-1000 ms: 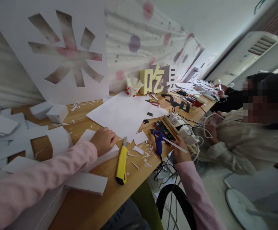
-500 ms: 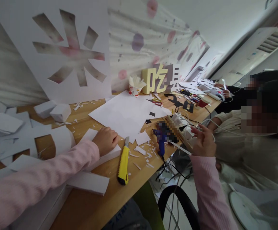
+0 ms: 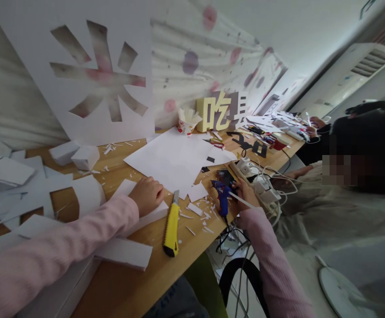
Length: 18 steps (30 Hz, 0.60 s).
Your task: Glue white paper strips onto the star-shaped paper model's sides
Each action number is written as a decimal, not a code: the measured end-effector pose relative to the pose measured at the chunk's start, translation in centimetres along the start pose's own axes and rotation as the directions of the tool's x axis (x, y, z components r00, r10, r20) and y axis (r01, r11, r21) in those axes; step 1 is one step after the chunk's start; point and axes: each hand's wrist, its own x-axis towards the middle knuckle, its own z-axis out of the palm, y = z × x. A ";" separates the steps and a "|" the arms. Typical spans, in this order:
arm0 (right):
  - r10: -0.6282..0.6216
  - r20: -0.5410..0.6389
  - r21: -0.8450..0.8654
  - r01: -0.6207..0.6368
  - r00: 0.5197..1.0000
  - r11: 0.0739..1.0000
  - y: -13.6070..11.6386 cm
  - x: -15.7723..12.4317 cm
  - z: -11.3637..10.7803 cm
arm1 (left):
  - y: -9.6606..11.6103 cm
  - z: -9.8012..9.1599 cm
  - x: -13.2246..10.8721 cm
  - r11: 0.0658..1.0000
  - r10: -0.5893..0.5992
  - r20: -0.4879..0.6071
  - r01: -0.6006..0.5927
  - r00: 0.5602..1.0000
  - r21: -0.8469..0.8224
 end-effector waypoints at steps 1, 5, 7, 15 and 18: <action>-0.008 -0.011 0.003 0.008 1.000 1.000 -0.1 0.6 -0.2 | 0.0 0.0 0.0 1.000 -0.002 0.001 0.002 1.000 0.000; 0.003 -0.074 -0.007 -0.003 0.997 1.000 -0.7 1.3 -2.5 | 0.1 -0.1 0.0 1.000 -0.007 0.003 0.007 1.000 -0.005; 0.025 -0.127 -0.020 -0.028 0.992 0.999 -1.1 0.7 -4.1 | 0.1 0.0 0.0 1.000 -0.011 0.003 0.011 1.000 -0.008; 0.058 -0.145 -0.098 -0.073 0.988 0.993 -1.3 -1.6 -7.1 | -0.1 0.0 0.1 1.000 0.002 0.016 -0.002 1.000 -0.014; -0.013 -0.007 -0.119 0.013 1.000 0.993 -0.8 -1.4 -4.9 | -0.1 0.0 0.1 1.000 -0.001 0.010 0.001 1.000 -0.014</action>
